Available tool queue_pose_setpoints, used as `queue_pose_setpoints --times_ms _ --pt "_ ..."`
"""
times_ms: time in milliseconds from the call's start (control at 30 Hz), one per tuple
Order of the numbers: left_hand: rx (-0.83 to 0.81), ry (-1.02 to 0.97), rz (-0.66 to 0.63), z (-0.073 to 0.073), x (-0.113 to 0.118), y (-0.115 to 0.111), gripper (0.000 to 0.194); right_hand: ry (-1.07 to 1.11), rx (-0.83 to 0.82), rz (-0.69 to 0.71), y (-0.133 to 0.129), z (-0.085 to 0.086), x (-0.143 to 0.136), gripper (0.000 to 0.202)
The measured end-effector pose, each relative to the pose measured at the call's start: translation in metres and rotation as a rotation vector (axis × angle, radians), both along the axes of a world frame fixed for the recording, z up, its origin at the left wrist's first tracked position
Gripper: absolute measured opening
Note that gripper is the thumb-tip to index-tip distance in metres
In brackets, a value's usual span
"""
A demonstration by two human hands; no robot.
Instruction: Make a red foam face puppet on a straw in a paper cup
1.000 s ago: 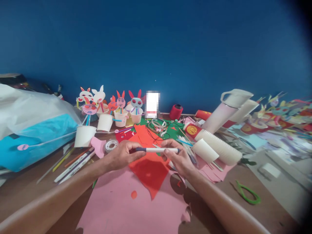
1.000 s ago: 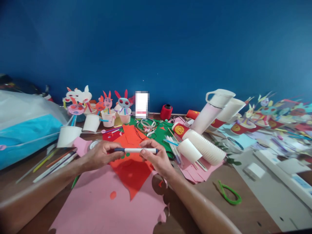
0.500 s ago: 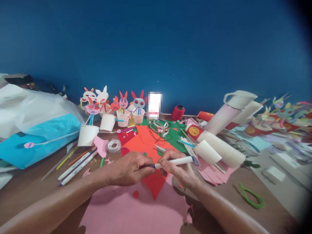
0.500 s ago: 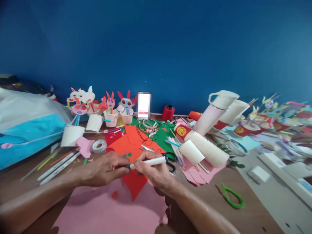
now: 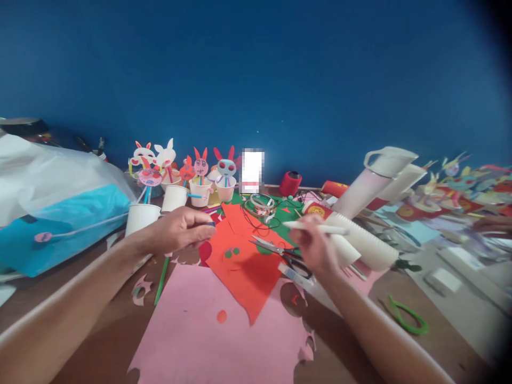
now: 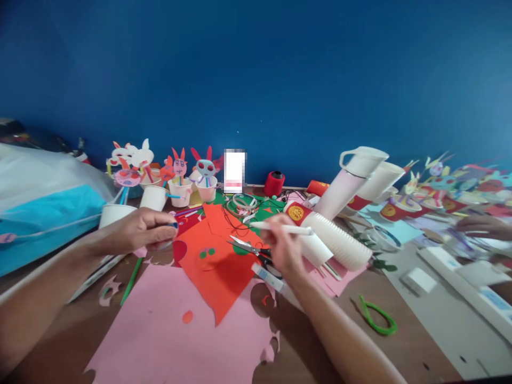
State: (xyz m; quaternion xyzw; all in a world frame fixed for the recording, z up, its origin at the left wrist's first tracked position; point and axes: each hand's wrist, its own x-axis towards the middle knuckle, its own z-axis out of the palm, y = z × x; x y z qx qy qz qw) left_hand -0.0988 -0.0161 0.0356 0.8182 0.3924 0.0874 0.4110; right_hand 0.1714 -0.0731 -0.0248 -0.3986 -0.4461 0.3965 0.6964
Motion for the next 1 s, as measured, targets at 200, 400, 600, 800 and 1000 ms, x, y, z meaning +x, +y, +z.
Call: queue_pose_setpoints --times_ms 200,400,600,800,1000 --pt "0.487 0.079 -0.078 -0.042 0.031 -0.047 0.033 -0.169 -0.176 0.259 -0.001 -0.024 -0.029 0.020" --pt "0.792 0.107 -0.166 -0.093 0.033 -0.094 0.023 -0.373 -0.201 0.258 -0.006 -0.021 -0.049 0.013" --pt "0.860 0.164 -0.108 -0.106 0.027 -0.096 0.022 -1.026 0.000 0.228 -0.002 -0.034 -0.054 0.019" --pt "0.885 0.164 -0.090 -0.114 0.028 -0.091 0.022 -1.300 0.138 0.337 -0.002 -0.041 -0.046 0.029" --pt "0.938 0.189 -0.148 -0.111 0.029 -0.084 0.023 -1.250 0.065 0.265 -0.007 -0.046 -0.047 0.025"
